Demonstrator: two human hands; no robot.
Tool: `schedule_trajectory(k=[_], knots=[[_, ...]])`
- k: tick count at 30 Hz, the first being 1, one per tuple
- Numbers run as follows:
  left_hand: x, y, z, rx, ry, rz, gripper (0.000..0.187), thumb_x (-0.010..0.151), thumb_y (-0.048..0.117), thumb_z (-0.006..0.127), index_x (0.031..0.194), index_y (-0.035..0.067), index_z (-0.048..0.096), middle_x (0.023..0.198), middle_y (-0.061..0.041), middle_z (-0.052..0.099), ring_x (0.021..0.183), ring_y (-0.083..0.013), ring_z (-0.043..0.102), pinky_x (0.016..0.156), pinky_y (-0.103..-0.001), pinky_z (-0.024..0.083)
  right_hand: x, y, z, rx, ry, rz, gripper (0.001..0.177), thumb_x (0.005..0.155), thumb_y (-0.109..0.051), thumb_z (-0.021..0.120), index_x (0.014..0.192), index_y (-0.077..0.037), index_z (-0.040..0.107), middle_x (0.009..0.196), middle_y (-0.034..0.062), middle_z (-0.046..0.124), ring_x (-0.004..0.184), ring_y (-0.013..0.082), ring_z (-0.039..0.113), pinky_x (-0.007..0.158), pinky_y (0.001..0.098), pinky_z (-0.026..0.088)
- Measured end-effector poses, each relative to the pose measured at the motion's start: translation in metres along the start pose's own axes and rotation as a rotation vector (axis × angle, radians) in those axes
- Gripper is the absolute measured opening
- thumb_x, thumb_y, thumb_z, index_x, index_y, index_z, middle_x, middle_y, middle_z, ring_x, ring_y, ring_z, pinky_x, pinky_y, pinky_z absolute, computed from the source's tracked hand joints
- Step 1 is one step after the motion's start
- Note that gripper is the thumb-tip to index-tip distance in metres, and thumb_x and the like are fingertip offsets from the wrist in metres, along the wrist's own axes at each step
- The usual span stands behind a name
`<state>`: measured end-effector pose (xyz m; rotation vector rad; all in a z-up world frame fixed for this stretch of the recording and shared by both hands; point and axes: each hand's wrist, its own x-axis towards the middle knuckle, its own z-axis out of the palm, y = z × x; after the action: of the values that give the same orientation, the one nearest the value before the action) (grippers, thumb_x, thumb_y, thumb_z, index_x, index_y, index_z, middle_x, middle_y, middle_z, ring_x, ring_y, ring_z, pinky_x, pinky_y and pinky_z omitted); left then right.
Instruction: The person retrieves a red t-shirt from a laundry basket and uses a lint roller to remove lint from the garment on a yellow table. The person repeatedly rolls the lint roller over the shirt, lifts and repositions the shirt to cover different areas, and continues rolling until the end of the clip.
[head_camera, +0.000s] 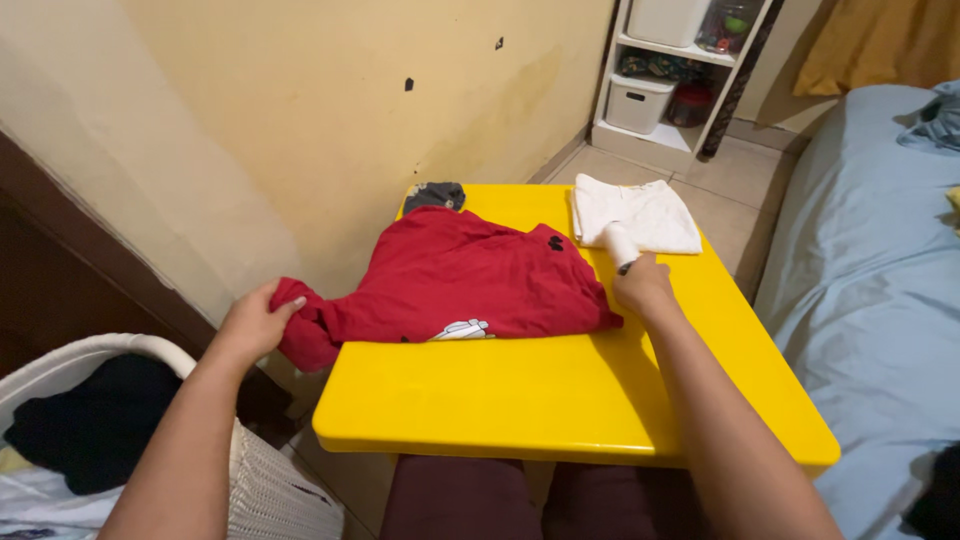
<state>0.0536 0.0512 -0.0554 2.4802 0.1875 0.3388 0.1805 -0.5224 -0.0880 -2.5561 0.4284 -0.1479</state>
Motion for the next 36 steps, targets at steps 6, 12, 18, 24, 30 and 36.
schedule_trajectory(k=[6, 12, 18, 24, 30, 36], knots=[[-0.009, 0.023, -0.008, -0.110, 0.085, 0.033, 0.033, 0.094, 0.024, 0.070, 0.121, 0.004, 0.068, 0.105, -0.022, 0.074, 0.101, -0.0363, 0.072, 0.087, -0.042, 0.054, -0.026, 0.004, -0.008, -0.281, 0.209, -0.077, 0.053, 0.079, -0.013, 0.071, 0.126, 0.004, 0.055, 0.124, 0.0262, 0.053, 0.114, 0.0464, 0.054, 0.088, 0.0571, 0.049], [-0.010, 0.033, -0.014, -0.187, 0.130, 0.066, 0.028, 0.095, 0.022, 0.069, 0.118, 0.004, 0.069, 0.100, -0.019, 0.075, 0.096, -0.0312, 0.074, 0.085, -0.039, 0.055, 0.008, -0.070, 0.021, -0.050, 0.147, -0.845, 0.025, 0.092, -0.006, 0.056, 0.115, -0.004, 0.067, 0.120, 0.0229, 0.066, 0.117, 0.0428, 0.060, 0.101, 0.0504, 0.050], [0.003, 0.012, -0.011, -0.444, 0.194, 0.043, 0.027, 0.097, 0.012, 0.064, 0.123, 0.002, 0.067, 0.107, -0.014, 0.075, 0.098, -0.0217, 0.071, 0.086, -0.033, 0.054, 0.021, -0.142, 0.064, -0.454, -0.287, -0.978, 0.090, 0.062, -0.011, 0.077, 0.147, -0.013, 0.047, 0.138, 0.0178, 0.057, 0.134, 0.0427, 0.045, 0.104, 0.0644, 0.033], [0.028, -0.020, -0.010, -0.696, 0.267, 0.055, 0.027, 0.100, 0.006, 0.060, 0.126, 0.000, 0.067, 0.111, -0.008, 0.074, 0.102, -0.0155, 0.068, 0.089, -0.030, 0.054, 0.034, -0.165, 0.028, -0.847, -0.410, -0.854, 0.032, 0.079, -0.029, 0.076, 0.107, -0.013, 0.079, 0.114, 0.0124, 0.074, 0.114, 0.0329, 0.068, 0.103, 0.0498, 0.049], [0.046, -0.001, -0.035, -0.709, 0.304, 0.093, 0.028, 0.099, 0.012, 0.065, 0.124, 0.000, 0.068, 0.110, -0.008, 0.074, 0.099, -0.0149, 0.068, 0.088, -0.031, 0.054, 0.045, -0.127, -0.067, -0.494, -0.247, -0.896, 0.033, 0.086, -0.042, 0.080, 0.098, -0.011, 0.081, 0.097, 0.0133, 0.076, 0.095, 0.0356, 0.072, 0.084, 0.0438, 0.057], [0.022, 0.061, -0.082, -0.559, 0.062, -0.144, 0.031, 0.096, 0.022, 0.073, 0.117, -0.001, 0.072, 0.104, -0.012, 0.075, 0.091, -0.0202, 0.068, 0.083, -0.037, 0.055, 0.021, -0.080, -0.156, 0.105, -0.544, -0.627, 0.023, 0.093, -0.026, 0.074, 0.101, -0.006, 0.081, 0.087, 0.0132, 0.077, 0.079, 0.0235, 0.072, 0.077, 0.0415, 0.056]])
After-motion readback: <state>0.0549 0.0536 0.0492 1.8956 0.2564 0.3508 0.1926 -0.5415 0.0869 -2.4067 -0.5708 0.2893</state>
